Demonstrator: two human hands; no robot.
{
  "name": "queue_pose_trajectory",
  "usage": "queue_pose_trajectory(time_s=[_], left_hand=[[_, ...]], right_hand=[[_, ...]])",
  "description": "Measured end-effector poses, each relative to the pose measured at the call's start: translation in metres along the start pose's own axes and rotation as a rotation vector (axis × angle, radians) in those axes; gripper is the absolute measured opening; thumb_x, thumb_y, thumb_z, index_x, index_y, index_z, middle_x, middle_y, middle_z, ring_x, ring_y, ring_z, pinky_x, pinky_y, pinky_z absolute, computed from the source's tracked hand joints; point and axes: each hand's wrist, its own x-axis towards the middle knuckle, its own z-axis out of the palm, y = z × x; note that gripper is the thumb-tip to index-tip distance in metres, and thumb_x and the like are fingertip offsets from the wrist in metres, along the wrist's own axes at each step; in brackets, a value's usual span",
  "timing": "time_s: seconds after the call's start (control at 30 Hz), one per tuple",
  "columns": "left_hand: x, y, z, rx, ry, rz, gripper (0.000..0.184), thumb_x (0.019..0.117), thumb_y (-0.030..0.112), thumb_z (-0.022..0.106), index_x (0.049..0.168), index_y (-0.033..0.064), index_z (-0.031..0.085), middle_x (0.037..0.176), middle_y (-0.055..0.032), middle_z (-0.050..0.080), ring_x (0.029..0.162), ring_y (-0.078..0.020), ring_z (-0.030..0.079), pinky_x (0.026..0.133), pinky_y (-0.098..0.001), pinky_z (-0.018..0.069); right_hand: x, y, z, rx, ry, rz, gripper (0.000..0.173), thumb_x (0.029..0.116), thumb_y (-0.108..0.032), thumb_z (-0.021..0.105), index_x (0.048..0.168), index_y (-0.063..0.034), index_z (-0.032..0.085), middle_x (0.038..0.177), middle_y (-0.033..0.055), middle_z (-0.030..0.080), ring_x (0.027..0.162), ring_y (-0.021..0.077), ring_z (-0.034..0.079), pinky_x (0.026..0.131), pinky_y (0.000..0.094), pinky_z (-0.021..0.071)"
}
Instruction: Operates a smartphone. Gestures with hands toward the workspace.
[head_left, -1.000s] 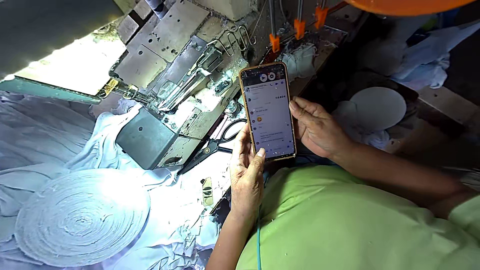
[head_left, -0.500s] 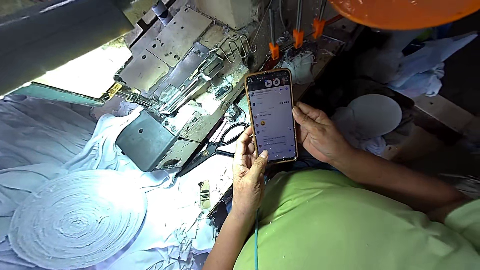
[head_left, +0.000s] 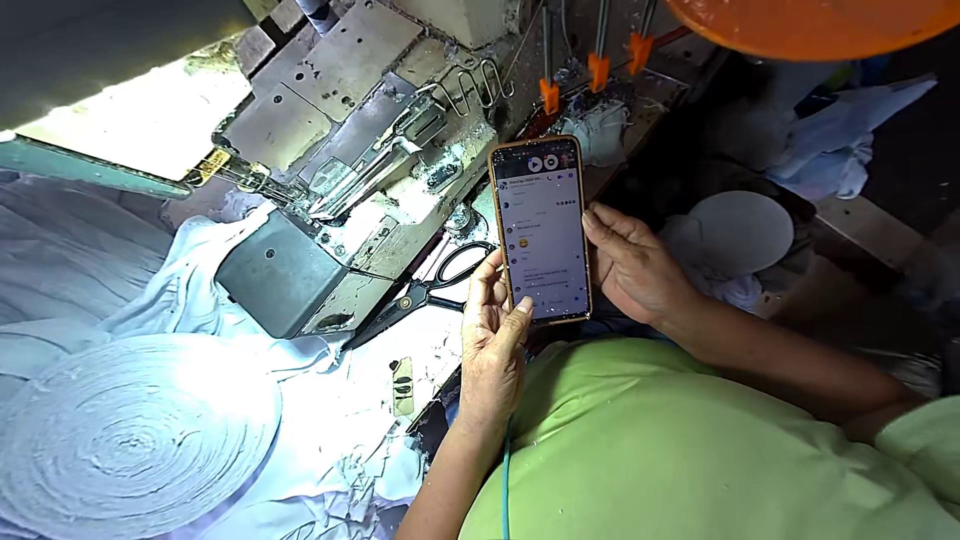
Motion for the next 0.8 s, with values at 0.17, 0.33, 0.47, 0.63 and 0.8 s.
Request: queue_pose_trajectory(time_s=[0.17,0.33,0.47,0.63,0.8], left_hand=[[0.0006,-0.0010,-0.0009,-0.013,0.011,-0.013,0.052,0.0958,-0.006,0.042,0.145,0.0086,0.040,0.129,-0.0067,0.063,0.107,-0.0139,0.068,0.094,-0.0350,0.0569],[0.0014,-0.0021,-0.0017,-0.019,0.015,-0.022,0.051,0.0960,-0.007,0.041,0.144,0.0083,0.040,0.129,-0.0066,0.063,0.107,-0.0136,0.068,0.094,-0.0334,0.0571],[0.0021,-0.0020,-0.0013,-0.023,0.020,-0.029,0.051,0.0960,-0.007,0.042,0.145,0.0083,0.041,0.131,-0.0075,0.062,0.108,-0.0149,0.068,0.094,-0.0340,0.0572],[0.0035,-0.0029,-0.0016,-0.022,0.018,-0.027,0.053,0.0956,-0.008,0.041,0.146,0.0089,0.040,0.131,-0.0076,0.062,0.107,-0.0144,0.068,0.093,-0.0333,0.0576],[0.0049,-0.0034,-0.0010,-0.005,0.025,-0.021,0.053,0.0956,-0.008,0.042,0.146,0.0083,0.040,0.129,-0.0073,0.063,0.108,-0.0142,0.068,0.093,-0.0330,0.0574]], right_hand=[[0.0005,0.0016,-0.0003,0.004,0.005,0.009,0.031,0.1126,-0.017,0.032,0.121,-0.0100,0.061,0.105,-0.0003,0.072,0.093,0.0068,0.072,0.081,0.0261,0.0621],[0.0006,0.0025,-0.0005,0.005,0.010,0.019,0.031,0.1126,-0.017,0.032,0.120,-0.0100,0.061,0.105,-0.0004,0.072,0.093,0.0070,0.072,0.081,0.0262,0.0622],[0.0015,0.0032,-0.0005,0.010,0.010,0.013,0.031,0.1126,-0.018,0.032,0.119,-0.0102,0.061,0.105,-0.0001,0.072,0.093,0.0071,0.072,0.081,0.0265,0.0623],[0.0029,0.0043,-0.0005,0.006,0.013,0.011,0.030,0.1128,-0.019,0.033,0.118,-0.0104,0.061,0.105,-0.0002,0.072,0.093,0.0066,0.072,0.080,0.0258,0.0620],[0.0030,0.0045,-0.0013,0.003,0.015,0.005,0.031,0.1128,-0.019,0.032,0.120,-0.0104,0.061,0.106,-0.0008,0.072,0.095,0.0063,0.071,0.082,0.0261,0.0614]])
